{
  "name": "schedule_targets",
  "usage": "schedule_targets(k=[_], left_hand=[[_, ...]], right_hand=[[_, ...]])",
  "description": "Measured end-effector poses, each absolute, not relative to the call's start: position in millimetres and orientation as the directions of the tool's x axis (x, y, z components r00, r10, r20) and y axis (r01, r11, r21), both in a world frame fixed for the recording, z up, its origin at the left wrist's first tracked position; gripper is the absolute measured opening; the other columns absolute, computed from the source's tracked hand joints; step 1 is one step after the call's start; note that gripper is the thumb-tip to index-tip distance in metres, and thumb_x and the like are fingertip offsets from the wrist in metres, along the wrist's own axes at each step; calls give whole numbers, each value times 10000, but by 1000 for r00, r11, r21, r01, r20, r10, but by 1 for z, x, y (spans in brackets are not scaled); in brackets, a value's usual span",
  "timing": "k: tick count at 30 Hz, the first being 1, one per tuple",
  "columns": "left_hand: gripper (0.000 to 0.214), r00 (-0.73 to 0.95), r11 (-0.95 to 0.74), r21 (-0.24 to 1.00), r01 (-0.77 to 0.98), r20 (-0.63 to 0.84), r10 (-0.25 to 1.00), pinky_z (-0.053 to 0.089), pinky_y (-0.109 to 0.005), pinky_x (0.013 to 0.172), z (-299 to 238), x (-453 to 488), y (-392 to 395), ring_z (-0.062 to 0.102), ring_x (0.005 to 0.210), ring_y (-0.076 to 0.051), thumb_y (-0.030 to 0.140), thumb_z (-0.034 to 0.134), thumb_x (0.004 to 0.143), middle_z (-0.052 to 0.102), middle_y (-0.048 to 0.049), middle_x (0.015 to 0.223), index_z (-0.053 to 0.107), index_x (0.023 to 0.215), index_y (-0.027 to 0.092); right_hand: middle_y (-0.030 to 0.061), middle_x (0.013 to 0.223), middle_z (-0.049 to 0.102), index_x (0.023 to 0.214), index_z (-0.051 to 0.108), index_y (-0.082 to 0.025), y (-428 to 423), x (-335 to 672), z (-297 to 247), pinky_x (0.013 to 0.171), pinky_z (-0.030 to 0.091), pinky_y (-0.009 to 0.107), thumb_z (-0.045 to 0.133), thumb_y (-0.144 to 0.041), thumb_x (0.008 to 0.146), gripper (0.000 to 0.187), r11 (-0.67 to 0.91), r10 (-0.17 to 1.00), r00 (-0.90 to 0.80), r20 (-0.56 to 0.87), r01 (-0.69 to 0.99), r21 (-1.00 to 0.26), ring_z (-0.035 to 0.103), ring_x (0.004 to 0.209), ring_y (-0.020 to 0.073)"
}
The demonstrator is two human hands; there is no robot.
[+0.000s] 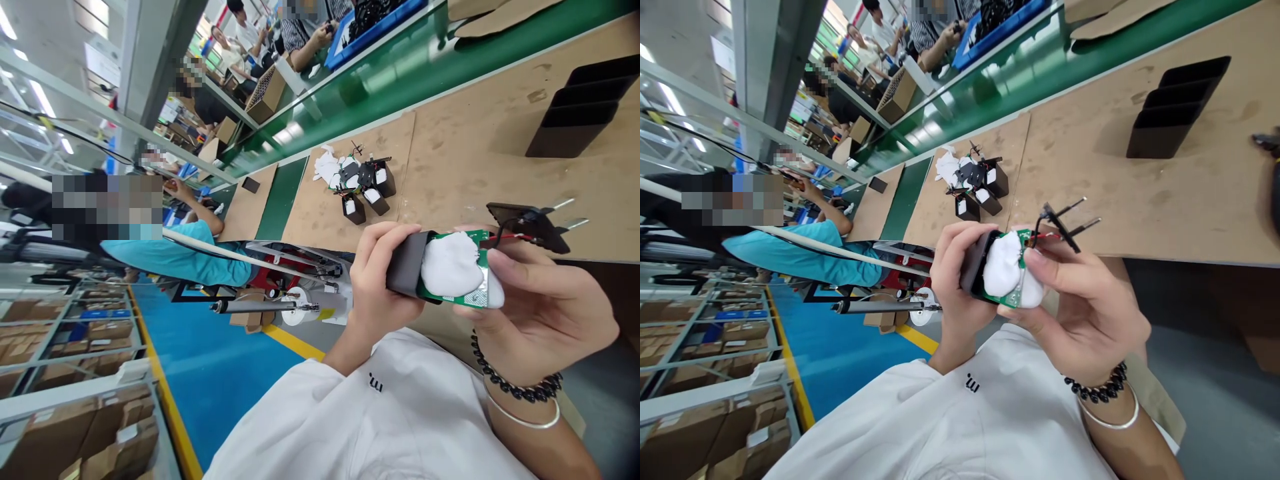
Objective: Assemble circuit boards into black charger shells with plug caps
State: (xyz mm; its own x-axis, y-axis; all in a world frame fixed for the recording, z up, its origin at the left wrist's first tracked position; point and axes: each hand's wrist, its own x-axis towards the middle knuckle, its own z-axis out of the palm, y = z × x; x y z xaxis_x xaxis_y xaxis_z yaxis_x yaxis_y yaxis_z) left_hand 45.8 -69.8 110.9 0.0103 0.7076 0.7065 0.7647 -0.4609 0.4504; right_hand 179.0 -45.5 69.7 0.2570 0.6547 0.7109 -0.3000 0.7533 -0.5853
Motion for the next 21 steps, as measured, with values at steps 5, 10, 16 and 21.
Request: schedule_targets(k=[5,10,16,21], left_hand=[[345,1,-461,466,755,702,712,561,-326,834,112,45,-72,656,951,-198,249,658,773,675,-72,1044,665,1109,172],[350,-13,-433,481,762,680,734,570,-318,809,114,47,-74,669,933,-199,247,665,766,680,-77,1034,669,1107,169],[364,-7,-418,478,772,664,748,575,-321,831,114,49,-74,674,949,-202,206,653,765,678,-79,1051,660,1127,171],[333,2,-421,487,765,652,758,577,-323,827,111,48,-73,673,950,-199,241,633,795,680,-75,1048,651,1122,181]], right_hand=[[50,1144,784,1173,762,-176,-49,175,68,964,646,345,920,-142,682,518,724,690,316,652,-330,-606,743,1066,220],[14,1066,795,1132,779,-225,-52,171,66,927,655,355,915,-186,706,449,665,746,355,563,-340,-665,748,1058,222],[-3,1067,798,1139,776,-240,-49,171,63,892,653,303,843,-165,792,362,667,742,356,568,-313,-676,747,1049,179],[2,1136,787,1175,765,-232,-50,173,64,925,650,345,900,-137,704,499,707,704,344,622,-261,-657,746,1053,212]])
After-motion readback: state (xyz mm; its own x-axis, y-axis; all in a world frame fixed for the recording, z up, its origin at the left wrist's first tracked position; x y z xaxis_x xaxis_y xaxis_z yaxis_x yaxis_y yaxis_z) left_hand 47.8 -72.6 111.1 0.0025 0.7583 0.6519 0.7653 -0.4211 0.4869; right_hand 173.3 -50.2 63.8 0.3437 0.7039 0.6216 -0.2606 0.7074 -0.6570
